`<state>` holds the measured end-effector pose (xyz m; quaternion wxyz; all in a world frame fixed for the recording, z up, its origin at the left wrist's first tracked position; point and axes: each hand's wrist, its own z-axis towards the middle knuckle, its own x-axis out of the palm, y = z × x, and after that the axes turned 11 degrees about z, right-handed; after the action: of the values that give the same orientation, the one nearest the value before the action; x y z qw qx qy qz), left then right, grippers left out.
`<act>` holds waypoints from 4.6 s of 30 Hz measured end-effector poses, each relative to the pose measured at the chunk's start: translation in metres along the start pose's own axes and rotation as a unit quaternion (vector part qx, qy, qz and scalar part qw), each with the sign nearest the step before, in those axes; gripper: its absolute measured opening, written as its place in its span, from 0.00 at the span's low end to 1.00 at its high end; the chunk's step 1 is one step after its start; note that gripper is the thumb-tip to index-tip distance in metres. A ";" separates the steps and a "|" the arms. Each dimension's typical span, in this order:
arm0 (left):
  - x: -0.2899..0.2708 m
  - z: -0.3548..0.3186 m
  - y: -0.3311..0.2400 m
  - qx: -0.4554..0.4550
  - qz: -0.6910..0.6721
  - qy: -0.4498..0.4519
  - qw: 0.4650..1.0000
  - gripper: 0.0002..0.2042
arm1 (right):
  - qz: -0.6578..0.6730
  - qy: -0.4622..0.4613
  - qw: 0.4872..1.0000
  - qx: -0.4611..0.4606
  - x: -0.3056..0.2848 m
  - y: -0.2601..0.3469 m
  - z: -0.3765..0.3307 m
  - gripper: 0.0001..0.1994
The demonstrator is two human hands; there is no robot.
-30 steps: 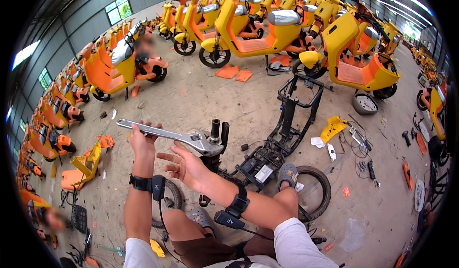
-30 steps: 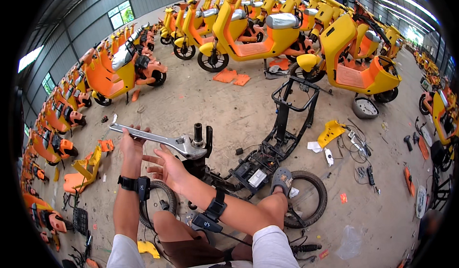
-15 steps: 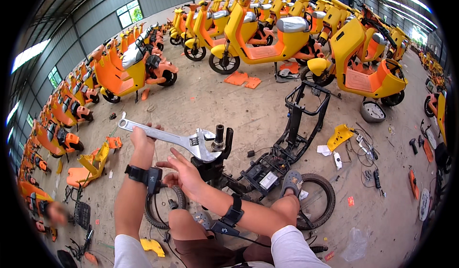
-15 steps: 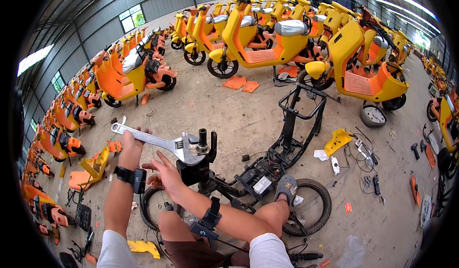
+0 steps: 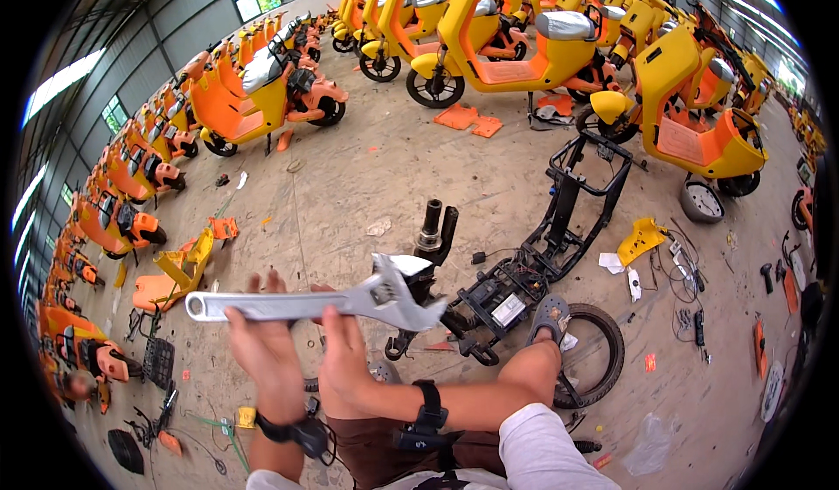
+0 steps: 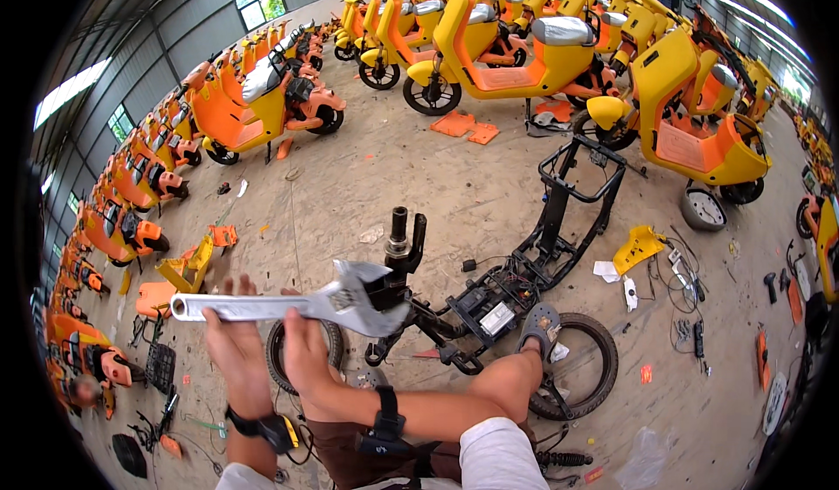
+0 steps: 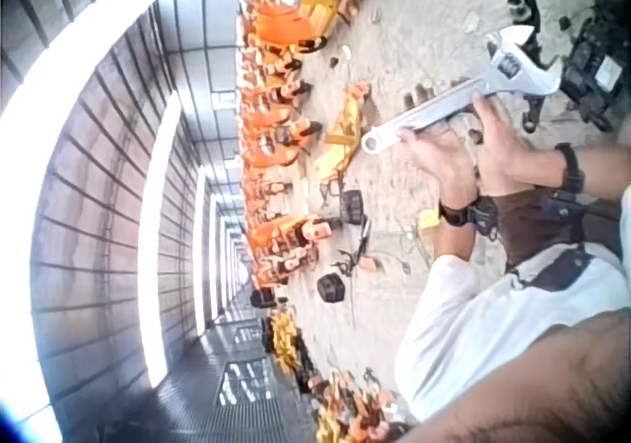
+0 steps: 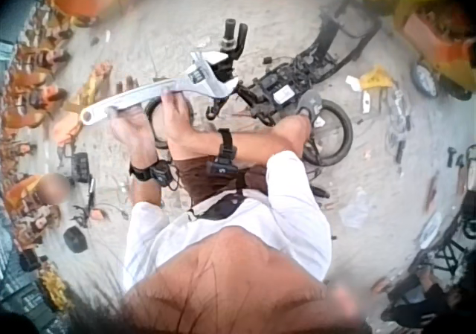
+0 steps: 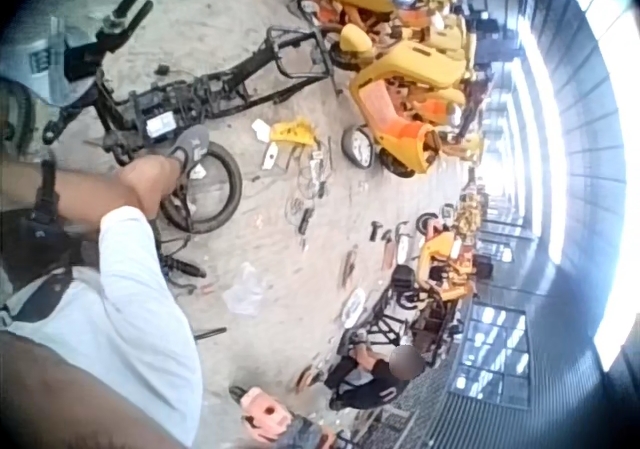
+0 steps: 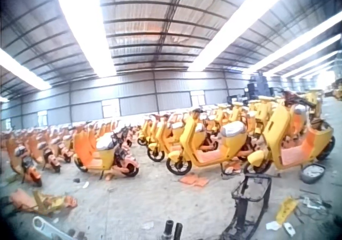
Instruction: The person assembles a motorcycle front fork and triple clamp by hand and using an adjustable wrench and pliers while sitting on a warehouse floor.
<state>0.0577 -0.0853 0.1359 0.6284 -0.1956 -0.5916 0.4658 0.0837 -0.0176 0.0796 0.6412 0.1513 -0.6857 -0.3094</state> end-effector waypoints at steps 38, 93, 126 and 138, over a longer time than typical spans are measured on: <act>-0.004 -0.141 0.044 -0.395 0.210 0.592 0.670 0.12 | -0.033 0.040 0.988 0.147 -0.138 0.110 -0.015 0.14; -0.096 -0.014 -0.040 -0.462 0.135 0.438 0.759 0.21 | 0.018 0.168 0.972 0.162 -0.087 0.054 -0.015 0.14; 0.015 -0.171 0.069 -0.284 0.247 0.489 0.787 0.12 | -0.011 0.065 0.983 0.169 -0.168 0.110 0.012 0.13; -0.039 -0.070 0.020 -0.307 0.109 0.505 0.799 0.16 | 0.086 0.162 0.953 0.240 -0.124 0.078 0.023 0.13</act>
<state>0.1205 -0.0859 0.0825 0.6902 -0.6491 -0.2765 0.1607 0.0919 0.1220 0.0308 0.7128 0.2894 -0.6369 -0.0506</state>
